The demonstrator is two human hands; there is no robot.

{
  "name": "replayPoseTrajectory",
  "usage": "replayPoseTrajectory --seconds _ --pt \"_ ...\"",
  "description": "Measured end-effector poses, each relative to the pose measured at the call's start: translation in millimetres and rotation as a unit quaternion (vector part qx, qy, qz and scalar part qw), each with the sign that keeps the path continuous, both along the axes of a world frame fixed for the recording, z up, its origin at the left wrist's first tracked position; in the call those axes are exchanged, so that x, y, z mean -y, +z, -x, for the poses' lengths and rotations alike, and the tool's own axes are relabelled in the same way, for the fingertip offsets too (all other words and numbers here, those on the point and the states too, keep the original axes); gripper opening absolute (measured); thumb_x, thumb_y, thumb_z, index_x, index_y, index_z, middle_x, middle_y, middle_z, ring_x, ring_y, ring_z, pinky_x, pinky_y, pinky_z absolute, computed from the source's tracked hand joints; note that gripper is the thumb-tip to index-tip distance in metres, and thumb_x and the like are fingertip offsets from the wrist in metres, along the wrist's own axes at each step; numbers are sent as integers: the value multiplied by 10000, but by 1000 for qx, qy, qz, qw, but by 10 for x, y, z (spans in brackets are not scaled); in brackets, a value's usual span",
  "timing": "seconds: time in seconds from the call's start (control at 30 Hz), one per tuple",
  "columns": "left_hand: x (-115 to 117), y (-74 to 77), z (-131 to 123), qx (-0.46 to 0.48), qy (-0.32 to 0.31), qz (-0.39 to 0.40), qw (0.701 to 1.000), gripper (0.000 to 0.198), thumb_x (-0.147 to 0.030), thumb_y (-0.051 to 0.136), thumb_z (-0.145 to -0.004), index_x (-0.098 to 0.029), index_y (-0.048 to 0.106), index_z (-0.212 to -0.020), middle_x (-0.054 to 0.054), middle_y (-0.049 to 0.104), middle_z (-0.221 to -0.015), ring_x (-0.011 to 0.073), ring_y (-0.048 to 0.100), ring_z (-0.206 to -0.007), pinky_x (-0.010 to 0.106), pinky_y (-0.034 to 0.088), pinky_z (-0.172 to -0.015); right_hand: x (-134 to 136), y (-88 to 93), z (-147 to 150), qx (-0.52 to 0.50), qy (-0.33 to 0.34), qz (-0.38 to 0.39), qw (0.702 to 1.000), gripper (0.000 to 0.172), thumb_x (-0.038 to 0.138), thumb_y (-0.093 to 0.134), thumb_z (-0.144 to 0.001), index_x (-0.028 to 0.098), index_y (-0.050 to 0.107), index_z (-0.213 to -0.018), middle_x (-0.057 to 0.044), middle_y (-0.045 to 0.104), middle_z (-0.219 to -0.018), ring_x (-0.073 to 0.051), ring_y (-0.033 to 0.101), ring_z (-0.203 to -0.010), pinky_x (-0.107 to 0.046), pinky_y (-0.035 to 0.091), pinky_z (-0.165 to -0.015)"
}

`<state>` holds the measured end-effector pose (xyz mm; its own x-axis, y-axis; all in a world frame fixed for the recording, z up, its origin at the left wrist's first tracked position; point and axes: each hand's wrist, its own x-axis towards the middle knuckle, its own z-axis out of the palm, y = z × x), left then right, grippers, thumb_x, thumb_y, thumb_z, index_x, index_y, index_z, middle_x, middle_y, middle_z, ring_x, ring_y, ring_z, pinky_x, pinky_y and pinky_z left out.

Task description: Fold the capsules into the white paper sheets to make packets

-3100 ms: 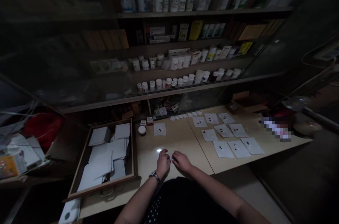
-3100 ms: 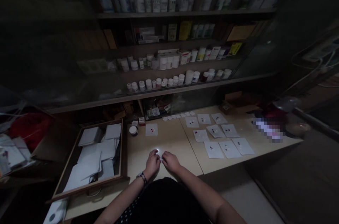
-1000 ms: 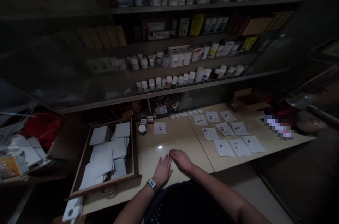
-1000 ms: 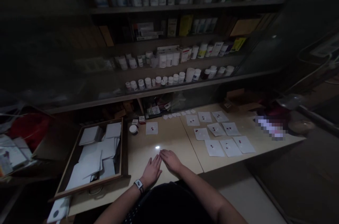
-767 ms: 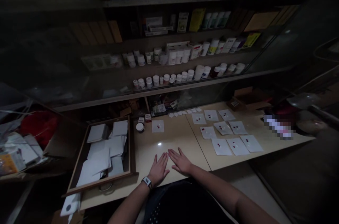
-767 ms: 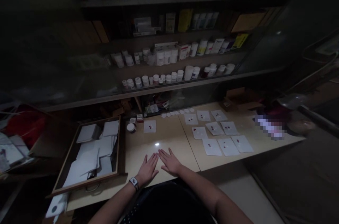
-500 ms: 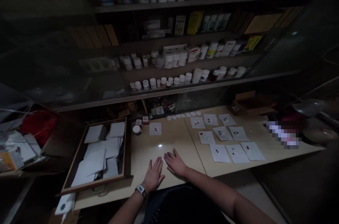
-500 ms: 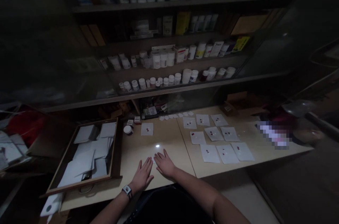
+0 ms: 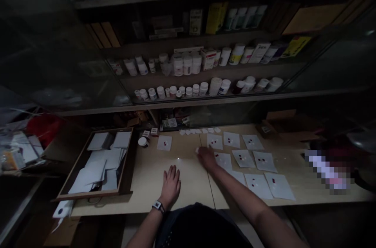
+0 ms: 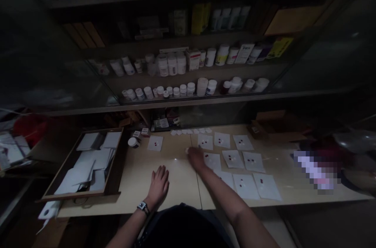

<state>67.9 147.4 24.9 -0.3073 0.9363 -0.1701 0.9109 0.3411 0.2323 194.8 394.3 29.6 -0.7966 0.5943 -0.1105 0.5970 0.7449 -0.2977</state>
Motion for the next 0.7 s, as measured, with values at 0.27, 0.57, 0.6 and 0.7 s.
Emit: replayPoseTrajectory --seconds 0.27,0.57,0.6,0.7 --pt "-97 -105 -179 -22 55 -17 998 415 -172 405 -906 -198 552 -1294 115 306 -1546 292 205 -1439 558 221 -1128 -1643 129 -489 81 -178 -88 977 281 139 415 -907 102 615 -1100 -204 623 -1166 -307 544 -1095 -505 190 -1034" --pt "-19 -50 -284 -17 97 5 995 414 -170 416 -904 -206 548 -1295 115 310 -1544 294 219 -1433 556 226 -1128 -1887 -80 -412 99 -190 -78 974 270 163 432 -891 94 634 -1056 -190 650 -1089 -295 582 -1010 -469 280 -946" --pt "-23 -31 -271 -15 104 2 994 415 -170 413 -905 -204 547 -1297 113 311 -1543 294 217 -1434 554 223 -1130 -1862 -80 -416 89 -197 -82 973 279 168 423 -891 91 632 -1060 -196 642 -1103 -303 574 -1019 -474 283 -941" --pt "-69 24 -168 -7 127 -3 992 436 -163 409 -897 -202 532 -1314 110 327 -1536 298 220 -1432 558 230 -1124 -1651 -47 -344 43 -193 -96 976 335 160 386 -893 106 604 -1143 -196 596 -1210 -304 528 -1101 -455 283 -955"
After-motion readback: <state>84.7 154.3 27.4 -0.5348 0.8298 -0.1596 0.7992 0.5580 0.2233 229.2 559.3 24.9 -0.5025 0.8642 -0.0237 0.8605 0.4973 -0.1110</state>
